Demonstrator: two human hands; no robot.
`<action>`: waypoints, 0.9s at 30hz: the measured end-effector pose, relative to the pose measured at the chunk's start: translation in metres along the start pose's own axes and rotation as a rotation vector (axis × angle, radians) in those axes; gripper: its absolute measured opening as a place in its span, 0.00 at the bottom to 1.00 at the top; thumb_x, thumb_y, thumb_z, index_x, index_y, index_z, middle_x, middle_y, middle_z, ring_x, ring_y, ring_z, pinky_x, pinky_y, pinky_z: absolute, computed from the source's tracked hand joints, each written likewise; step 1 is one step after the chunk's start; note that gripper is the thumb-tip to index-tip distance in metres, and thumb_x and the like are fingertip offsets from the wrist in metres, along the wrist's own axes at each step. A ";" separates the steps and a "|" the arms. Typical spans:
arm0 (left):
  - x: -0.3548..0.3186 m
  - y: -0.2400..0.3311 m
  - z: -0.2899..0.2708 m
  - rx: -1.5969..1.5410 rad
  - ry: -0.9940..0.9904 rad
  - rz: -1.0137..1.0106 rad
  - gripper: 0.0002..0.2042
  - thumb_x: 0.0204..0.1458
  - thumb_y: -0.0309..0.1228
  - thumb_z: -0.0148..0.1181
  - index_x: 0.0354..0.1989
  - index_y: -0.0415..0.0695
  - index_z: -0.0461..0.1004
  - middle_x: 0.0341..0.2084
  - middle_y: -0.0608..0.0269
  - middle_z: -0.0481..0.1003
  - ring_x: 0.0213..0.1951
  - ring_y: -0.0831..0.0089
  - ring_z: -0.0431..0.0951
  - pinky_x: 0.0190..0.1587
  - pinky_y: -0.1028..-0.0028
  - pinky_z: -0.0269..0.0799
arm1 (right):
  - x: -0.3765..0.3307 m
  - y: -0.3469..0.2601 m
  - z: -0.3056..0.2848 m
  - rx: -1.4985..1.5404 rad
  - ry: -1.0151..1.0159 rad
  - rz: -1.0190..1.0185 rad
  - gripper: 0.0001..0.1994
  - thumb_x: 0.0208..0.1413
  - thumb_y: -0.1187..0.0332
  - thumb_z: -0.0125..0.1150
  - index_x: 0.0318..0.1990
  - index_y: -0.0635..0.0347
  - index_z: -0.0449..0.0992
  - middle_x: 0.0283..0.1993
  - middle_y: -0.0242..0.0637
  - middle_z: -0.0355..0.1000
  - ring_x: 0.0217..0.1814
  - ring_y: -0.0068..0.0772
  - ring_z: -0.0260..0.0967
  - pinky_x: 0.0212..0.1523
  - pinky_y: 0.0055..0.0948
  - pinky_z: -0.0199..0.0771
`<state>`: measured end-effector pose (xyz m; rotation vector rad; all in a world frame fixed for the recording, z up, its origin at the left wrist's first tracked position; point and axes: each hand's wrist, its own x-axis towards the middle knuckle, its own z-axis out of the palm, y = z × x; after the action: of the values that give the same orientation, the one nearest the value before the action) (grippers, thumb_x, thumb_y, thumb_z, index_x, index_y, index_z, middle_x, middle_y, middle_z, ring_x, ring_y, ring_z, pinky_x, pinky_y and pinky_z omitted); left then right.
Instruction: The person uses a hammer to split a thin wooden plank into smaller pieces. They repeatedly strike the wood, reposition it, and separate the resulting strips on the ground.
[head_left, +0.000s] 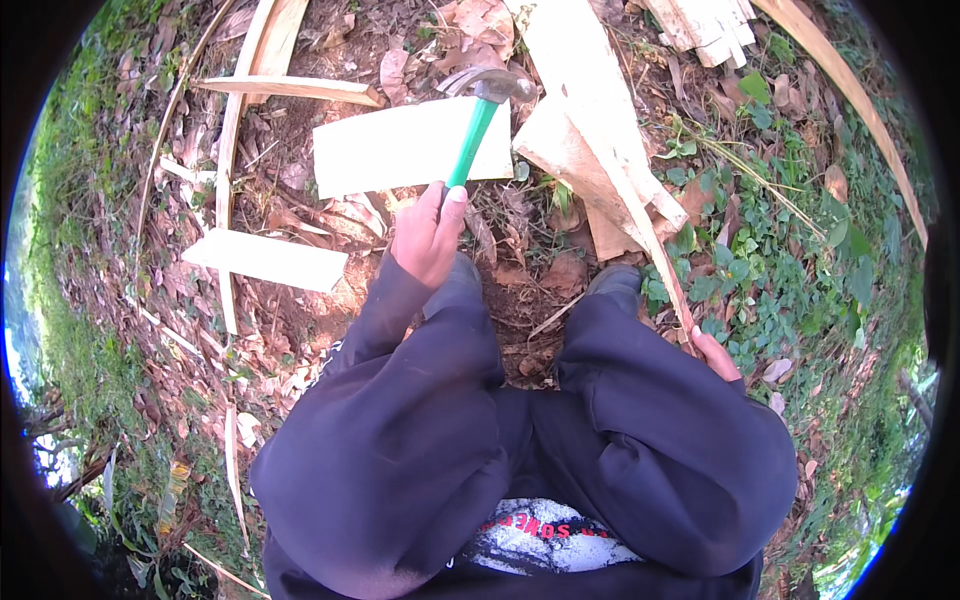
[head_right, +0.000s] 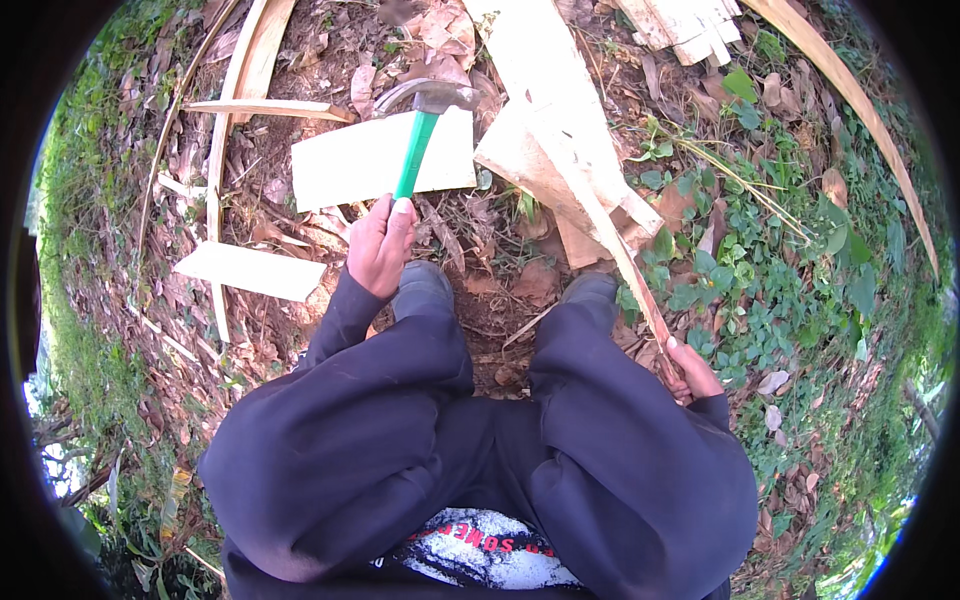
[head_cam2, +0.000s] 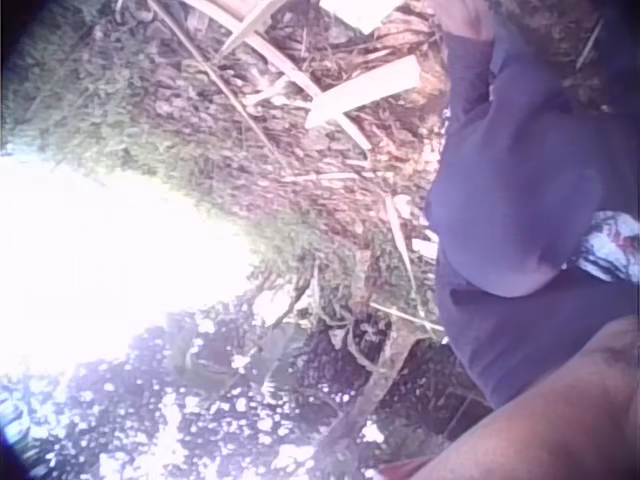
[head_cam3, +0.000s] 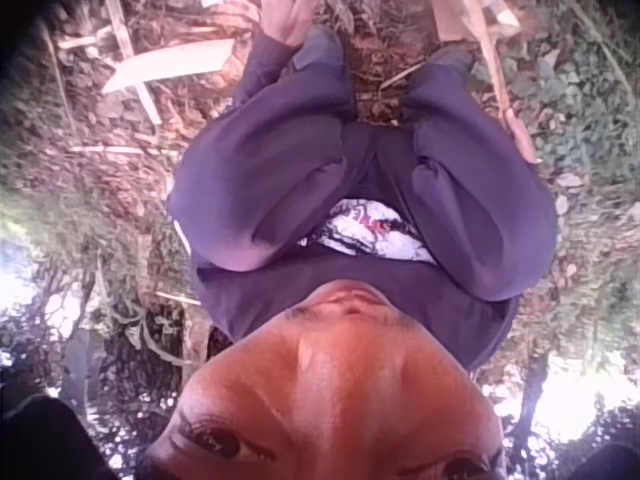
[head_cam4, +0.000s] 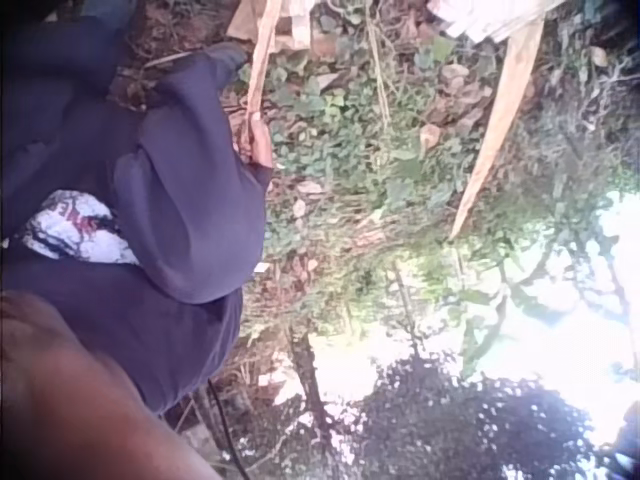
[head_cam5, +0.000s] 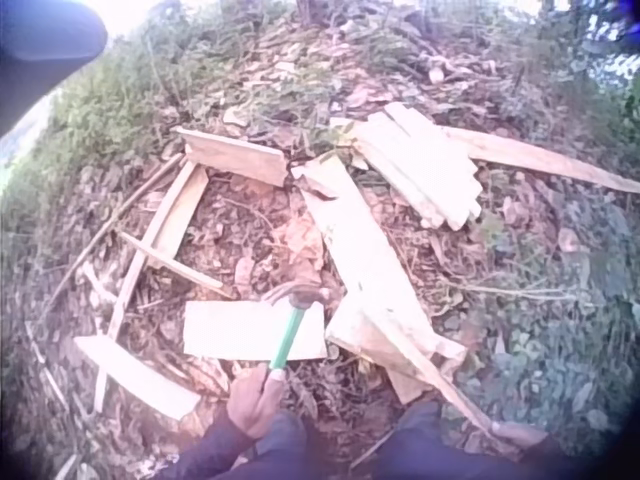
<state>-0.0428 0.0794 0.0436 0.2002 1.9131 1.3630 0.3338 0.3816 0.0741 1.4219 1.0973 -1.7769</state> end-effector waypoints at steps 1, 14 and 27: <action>0.000 -0.001 0.000 -0.003 0.002 -0.001 0.14 0.66 0.38 0.46 0.32 0.41 0.66 0.16 0.75 0.62 0.18 0.89 0.58 0.19 0.82 0.53 | 0.000 -0.002 -0.001 0.007 0.002 0.018 0.27 0.64 0.50 0.52 0.21 0.66 0.65 0.14 0.41 0.54 0.17 0.27 0.49 0.21 0.37 0.52; 0.000 0.021 -0.004 0.741 0.067 0.372 0.12 0.63 0.38 0.50 0.35 0.42 0.65 0.16 0.49 0.70 0.18 0.48 0.71 0.21 0.54 0.63 | -0.010 -0.016 0.042 -1.080 0.927 -0.381 0.28 0.60 0.43 0.52 0.23 0.63 0.70 0.17 0.52 0.66 0.24 0.60 0.68 0.25 0.49 0.64; -0.019 0.034 0.001 0.647 0.119 0.511 0.12 0.62 0.36 0.51 0.39 0.38 0.69 0.18 0.53 0.69 0.19 0.57 0.72 0.23 0.64 0.66 | -0.025 0.033 0.030 -1.156 0.912 -0.311 0.31 0.56 0.36 0.52 0.28 0.61 0.72 0.17 0.50 0.68 0.22 0.60 0.67 0.25 0.50 0.64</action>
<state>-0.0388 0.0841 0.0822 0.9980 2.4624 1.0127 0.3535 0.3383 0.0930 1.2391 2.3447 -0.2539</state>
